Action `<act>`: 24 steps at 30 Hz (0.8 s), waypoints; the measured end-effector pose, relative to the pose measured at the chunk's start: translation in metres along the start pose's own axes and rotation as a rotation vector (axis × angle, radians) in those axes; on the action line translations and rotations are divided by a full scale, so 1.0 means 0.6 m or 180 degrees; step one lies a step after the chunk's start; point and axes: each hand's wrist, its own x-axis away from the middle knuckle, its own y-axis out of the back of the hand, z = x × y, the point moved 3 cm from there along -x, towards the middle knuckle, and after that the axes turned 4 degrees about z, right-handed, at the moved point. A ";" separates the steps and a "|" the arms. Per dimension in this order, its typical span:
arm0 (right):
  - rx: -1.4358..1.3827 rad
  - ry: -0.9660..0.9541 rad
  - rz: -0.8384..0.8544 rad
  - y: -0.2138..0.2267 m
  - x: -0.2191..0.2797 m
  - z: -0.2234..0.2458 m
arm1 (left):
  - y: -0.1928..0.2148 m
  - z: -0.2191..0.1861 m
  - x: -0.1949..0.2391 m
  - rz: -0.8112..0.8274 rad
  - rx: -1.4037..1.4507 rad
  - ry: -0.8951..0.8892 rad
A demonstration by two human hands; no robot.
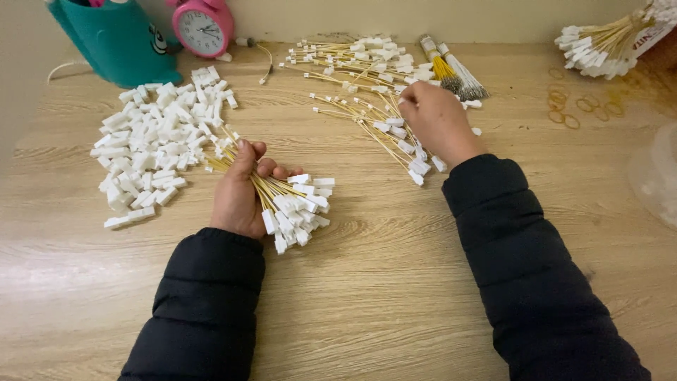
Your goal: Gathering and bundling wooden sticks with pre-attached white plastic connectors.
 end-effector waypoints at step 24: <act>-0.1700 0.0016 0.0319 0.033 0.043 0.124 | -0.028 0.002 0.017 0.0084 -0.0334 0.0156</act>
